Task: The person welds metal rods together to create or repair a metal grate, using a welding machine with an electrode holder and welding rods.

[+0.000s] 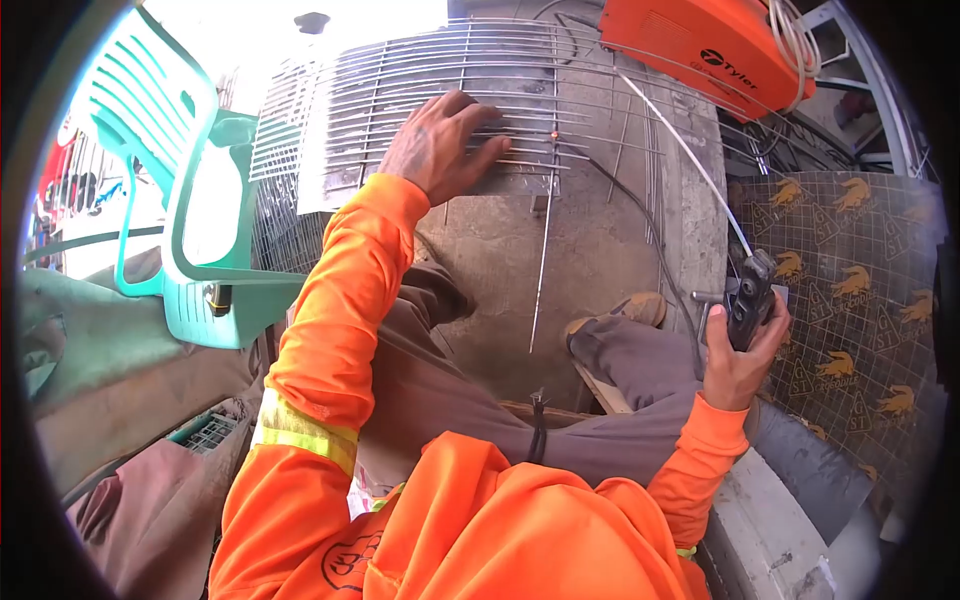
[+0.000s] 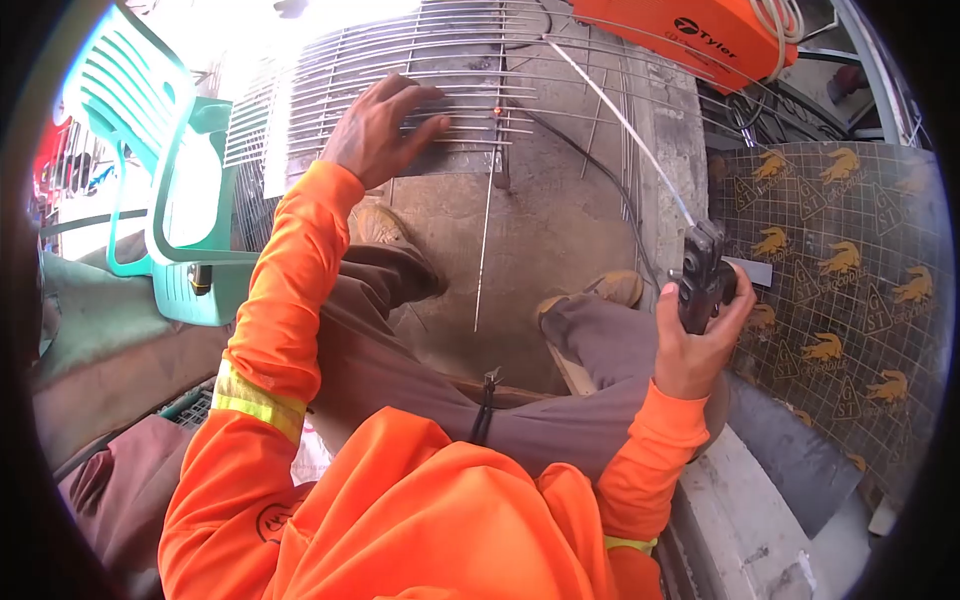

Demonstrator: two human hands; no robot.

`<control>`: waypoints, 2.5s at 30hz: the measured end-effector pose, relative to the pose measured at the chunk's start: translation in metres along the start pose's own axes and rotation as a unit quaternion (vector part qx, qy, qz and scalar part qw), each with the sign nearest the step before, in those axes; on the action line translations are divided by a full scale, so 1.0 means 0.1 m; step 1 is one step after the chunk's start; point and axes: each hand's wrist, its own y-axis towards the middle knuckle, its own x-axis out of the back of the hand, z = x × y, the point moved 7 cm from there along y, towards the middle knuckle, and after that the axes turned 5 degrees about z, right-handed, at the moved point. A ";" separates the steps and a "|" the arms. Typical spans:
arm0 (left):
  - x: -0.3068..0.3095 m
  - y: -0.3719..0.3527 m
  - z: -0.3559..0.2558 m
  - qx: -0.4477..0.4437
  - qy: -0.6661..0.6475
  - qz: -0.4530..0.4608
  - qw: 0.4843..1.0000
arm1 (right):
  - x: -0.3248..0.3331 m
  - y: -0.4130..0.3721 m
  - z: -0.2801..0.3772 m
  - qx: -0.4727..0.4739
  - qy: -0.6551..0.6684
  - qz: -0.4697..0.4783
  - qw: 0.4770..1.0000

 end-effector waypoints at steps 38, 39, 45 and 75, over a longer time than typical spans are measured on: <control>0.04 0.00 -0.06 -0.004 -0.032 0.060 0.998 | -0.08 0.00 0.05 0.012 -0.043 0.033 0.998; 0.04 0.00 -0.06 -0.005 -0.032 0.061 0.998 | -0.08 0.00 0.05 0.015 -0.042 0.030 0.999; 0.06 0.00 -0.07 -0.002 -0.033 0.065 0.997 | -0.08 0.01 0.03 0.022 -0.031 0.029 0.999; 0.03 0.00 -0.04 -0.012 -0.036 0.048 0.998 | -0.11 -0.02 0.03 0.028 -0.042 0.040 0.998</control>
